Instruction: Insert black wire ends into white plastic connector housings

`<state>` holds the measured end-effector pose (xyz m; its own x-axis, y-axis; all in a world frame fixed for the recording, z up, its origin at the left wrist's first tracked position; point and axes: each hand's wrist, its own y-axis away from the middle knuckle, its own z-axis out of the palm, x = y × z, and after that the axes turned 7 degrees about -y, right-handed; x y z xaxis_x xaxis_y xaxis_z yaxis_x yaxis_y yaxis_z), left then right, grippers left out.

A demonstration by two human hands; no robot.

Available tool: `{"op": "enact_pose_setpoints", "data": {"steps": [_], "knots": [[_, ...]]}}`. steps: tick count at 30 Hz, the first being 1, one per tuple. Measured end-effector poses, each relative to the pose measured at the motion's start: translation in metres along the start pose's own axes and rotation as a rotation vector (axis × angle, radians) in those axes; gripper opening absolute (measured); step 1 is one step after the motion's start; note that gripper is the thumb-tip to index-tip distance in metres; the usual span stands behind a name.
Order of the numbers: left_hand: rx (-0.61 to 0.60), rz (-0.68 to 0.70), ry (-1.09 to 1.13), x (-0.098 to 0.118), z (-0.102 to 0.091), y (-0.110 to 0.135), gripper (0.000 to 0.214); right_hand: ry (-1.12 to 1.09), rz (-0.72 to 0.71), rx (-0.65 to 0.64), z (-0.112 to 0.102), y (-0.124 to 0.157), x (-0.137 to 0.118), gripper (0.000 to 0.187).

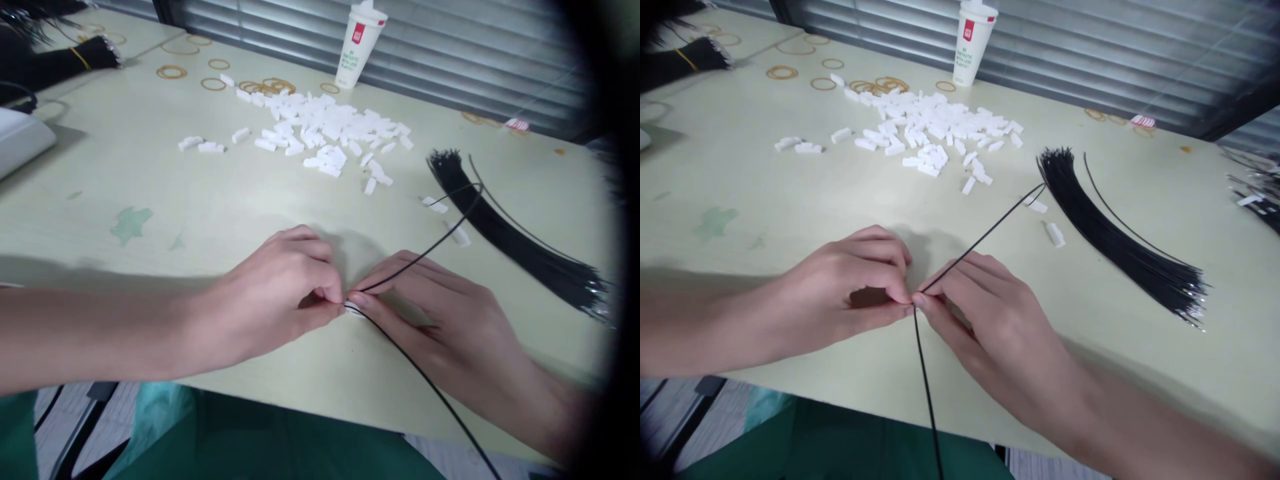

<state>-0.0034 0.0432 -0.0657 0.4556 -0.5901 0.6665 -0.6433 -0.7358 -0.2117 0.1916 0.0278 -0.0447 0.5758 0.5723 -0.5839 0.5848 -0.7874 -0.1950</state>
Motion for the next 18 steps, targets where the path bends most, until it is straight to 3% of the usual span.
{"op": "enact_pose_setpoints", "data": {"steps": [11, 18], "knots": [[-0.007, 0.007, -0.001, 0.0, 0.0008, -0.0005, 0.014, 0.015, -0.024, -0.004, -0.0013, 0.0016, 0.0003, 0.008], [-0.016, -0.002, -0.005, 0.0002, -0.0005, 0.0008, 0.014, 0.104, -0.149, -0.006, -0.0001, 0.0005, 0.0025, 0.009]]}}
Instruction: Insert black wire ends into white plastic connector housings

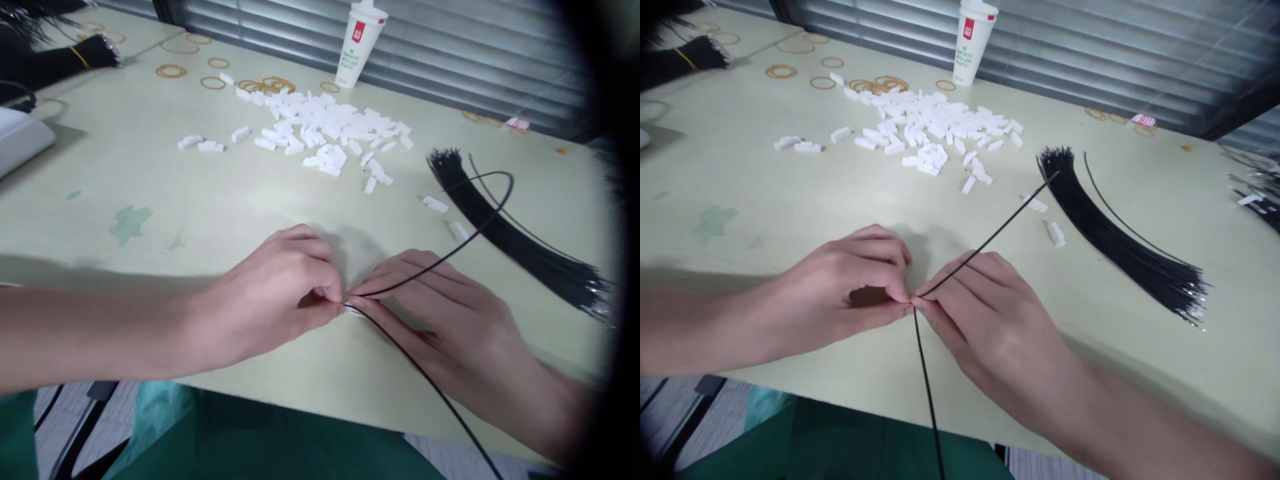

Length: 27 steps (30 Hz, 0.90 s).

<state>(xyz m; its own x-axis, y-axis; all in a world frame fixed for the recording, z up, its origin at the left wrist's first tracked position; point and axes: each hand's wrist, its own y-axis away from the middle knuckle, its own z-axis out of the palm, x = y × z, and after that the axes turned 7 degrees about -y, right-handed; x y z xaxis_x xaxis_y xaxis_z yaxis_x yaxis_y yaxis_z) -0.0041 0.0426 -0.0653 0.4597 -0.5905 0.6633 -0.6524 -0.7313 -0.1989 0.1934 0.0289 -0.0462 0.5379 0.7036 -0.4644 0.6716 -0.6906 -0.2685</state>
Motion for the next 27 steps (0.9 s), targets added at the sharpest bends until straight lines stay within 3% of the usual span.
{"op": "enact_pose_setpoints", "data": {"steps": [27], "knots": [[-0.002, -0.004, -0.013, -0.0002, -0.0006, -0.0022, 0.013, -0.088, 0.043, -0.049, 0.001, -0.0015, -0.0042, 0.006]]}}
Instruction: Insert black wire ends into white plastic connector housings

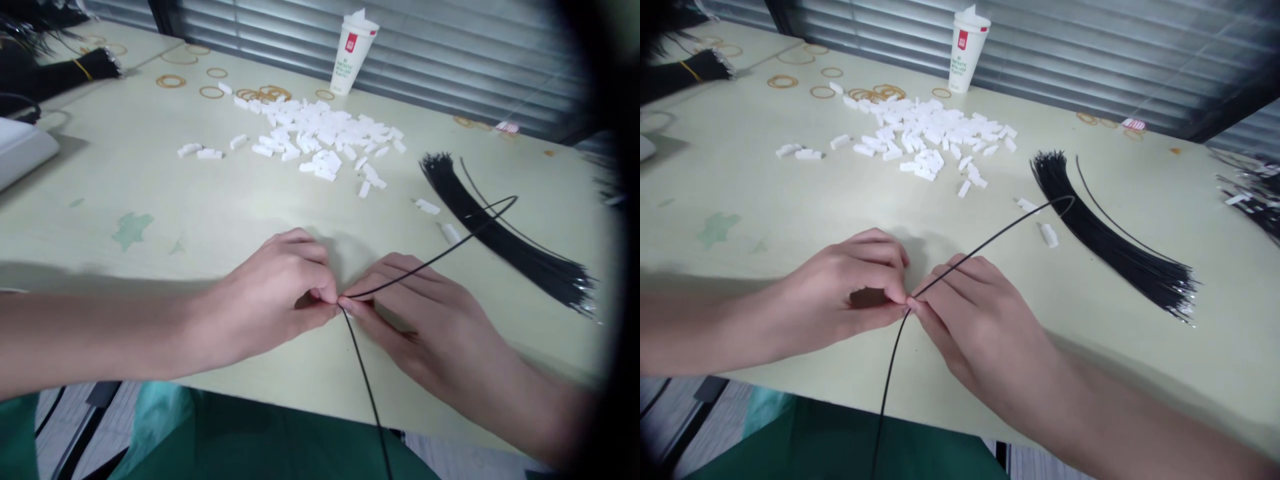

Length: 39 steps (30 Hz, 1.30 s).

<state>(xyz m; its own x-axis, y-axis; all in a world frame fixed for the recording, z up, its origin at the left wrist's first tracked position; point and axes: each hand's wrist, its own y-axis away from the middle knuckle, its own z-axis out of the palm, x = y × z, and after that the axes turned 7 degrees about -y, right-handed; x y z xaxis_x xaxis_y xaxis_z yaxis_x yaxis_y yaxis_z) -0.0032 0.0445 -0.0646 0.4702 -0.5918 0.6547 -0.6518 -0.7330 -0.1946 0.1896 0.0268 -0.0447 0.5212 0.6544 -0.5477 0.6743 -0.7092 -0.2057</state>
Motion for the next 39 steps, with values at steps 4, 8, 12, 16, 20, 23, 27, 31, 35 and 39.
{"op": "enact_pose_setpoints", "data": {"steps": [4, 8, 12, 16, 20, 23, 27, 31, 35, 39], "knots": [[-0.02, -0.012, -0.024, 0.001, 0.0, 0.001, 0.015, 0.087, -0.006, -0.032, 0.0, -0.003, -0.002, 0.013], [-0.013, -0.013, -0.025, 0.0, 0.001, 0.001, 0.013, 0.125, -0.019, -0.047, 0.001, -0.004, -0.003, 0.018], [-0.013, -0.017, -0.041, 0.0, 0.001, 0.002, 0.012, 0.11, -0.036, -0.057, 0.004, -0.004, 0.001, 0.019], [-0.025, -0.043, -0.066, 0.0, 0.002, 0.003, 0.009, 0.117, -0.055, -0.064, 0.008, -0.003, 0.005, 0.018], [-0.043, -0.084, -0.029, 0.003, 0.0, 0.005, 0.007, 0.068, -0.06, -0.056, 0.009, -0.003, 0.009, 0.014], [-0.077, -0.067, 0.063, 0.006, -0.003, 0.005, 0.022, -0.052, -0.034, -0.076, 0.009, -0.003, 0.013, 0.011], [-0.056, -0.057, 0.187, 0.004, -0.002, 0.004, 0.019, -0.034, -0.02, -0.124, 0.008, -0.005, 0.018, 0.015], [-0.016, -0.112, 0.258, -0.002, 0.002, 0.003, 0.02, -0.08, 0.053, -0.161, -0.002, -0.01, 0.018, 0.02], [-0.004, -0.135, 0.293, -0.006, 0.006, 0.002, 0.022, -0.122, 0.227, -0.19, -0.018, -0.016, 0.017, 0.02], [-0.008, -0.144, 0.258, -0.004, 0.007, 0.002, 0.019, 0.047, 0.245, -0.184, -0.034, -0.017, 0.025, 0.023]]}}
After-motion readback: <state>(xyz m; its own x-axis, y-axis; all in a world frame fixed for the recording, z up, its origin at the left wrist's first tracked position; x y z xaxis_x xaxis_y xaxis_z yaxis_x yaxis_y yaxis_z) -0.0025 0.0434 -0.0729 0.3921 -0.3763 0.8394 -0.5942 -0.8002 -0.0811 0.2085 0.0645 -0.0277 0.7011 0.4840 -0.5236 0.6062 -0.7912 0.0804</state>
